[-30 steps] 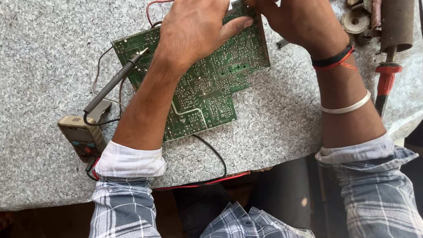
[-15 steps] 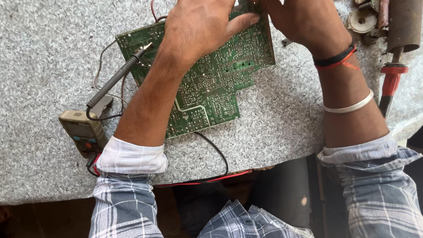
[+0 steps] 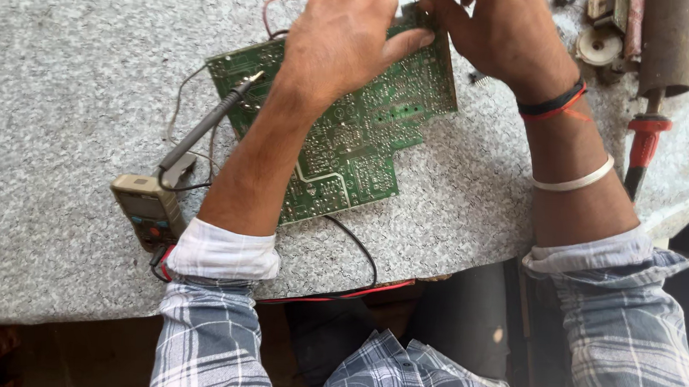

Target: The person uses a soldering iron and a multimeter to work on a green circuit board. They repeatedly heat and remove small components, then place them on the table, while occasionally checking connections with the multimeter probes.

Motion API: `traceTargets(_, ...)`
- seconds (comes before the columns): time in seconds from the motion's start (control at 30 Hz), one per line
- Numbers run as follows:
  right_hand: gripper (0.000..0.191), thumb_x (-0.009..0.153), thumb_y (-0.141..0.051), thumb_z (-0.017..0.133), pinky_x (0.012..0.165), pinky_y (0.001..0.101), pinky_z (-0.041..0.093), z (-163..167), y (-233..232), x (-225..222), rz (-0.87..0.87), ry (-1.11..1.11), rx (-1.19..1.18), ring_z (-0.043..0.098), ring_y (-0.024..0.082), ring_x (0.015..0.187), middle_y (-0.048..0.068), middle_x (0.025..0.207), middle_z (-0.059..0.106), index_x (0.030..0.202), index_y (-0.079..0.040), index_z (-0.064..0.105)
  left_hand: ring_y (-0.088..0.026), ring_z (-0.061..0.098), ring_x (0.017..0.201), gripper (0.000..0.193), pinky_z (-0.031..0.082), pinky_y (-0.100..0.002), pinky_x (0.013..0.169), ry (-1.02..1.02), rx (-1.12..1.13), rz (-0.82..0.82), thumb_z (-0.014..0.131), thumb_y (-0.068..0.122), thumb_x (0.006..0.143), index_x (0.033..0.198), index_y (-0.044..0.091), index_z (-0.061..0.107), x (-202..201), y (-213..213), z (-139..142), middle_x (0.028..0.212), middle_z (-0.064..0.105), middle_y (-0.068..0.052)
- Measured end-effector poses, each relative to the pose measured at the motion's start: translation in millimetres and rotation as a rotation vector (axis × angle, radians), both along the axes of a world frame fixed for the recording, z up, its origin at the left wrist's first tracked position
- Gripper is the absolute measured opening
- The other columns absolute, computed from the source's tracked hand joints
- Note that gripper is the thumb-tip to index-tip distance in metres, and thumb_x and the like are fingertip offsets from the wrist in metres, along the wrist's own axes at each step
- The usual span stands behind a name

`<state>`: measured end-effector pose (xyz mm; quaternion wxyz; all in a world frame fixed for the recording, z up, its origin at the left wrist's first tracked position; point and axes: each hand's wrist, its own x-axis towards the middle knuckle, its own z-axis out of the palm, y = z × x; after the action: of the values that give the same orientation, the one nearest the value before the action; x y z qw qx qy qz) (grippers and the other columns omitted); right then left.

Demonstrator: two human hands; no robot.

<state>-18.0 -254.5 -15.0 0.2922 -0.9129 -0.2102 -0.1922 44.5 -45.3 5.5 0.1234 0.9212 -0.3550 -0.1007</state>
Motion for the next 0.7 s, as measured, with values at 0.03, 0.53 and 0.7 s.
traceTargets(0.03, 0.008, 0.101, -0.002, 0.077, 0.071, 0.038, 0.051, 0.5, 0.9, -0.2, 0.018, -0.005, 0.003, 0.066, 0.025, 0.081, 0.01, 0.09, 0.069, 0.107, -0.003, 0.072, -0.029, 0.074, 0.086, 0.066, 0.059, -0.045, 0.074, 0.026, 0.02, 0.021, 0.063, 0.068, 0.095, 0.103, 0.003, 0.071, 0.8, -0.5, 0.5, 0.095, 0.071, -0.015)
traceTargets(0.53, 0.01, 0.099, -0.009, 0.076, 0.074, 0.0338, 0.054, 6.1, -0.2, 5.5, -0.094, 0.113, 0.032, 0.068, 0.021, 0.076, 0.011, 0.098, 0.072, 0.108, -0.005, 0.075, -0.026, 0.075, 0.1, 0.07, 0.062, -0.043, 0.086, 0.115, -0.028, -0.007, 0.052, 0.069, 0.087, 0.119, 0.009, 0.066, 13.8, -16.8, -6.1, 0.107, 0.074, -0.012)
traceTargets(0.7, 0.008, 0.101, -0.01, 0.076, 0.069, 0.0309, 0.054, 2.6, -2.8, 9.2, -0.11, 0.102, 0.055, 0.069, 0.019, 0.076, 0.01, 0.095, 0.072, 0.106, -0.005, 0.074, -0.031, 0.073, 0.106, 0.068, 0.059, -0.048, 0.089, 0.052, -0.082, 0.007, 0.054, 0.071, 0.086, 0.112, 0.011, 0.071, 13.0, -12.7, -1.0, 0.109, 0.074, -0.013)
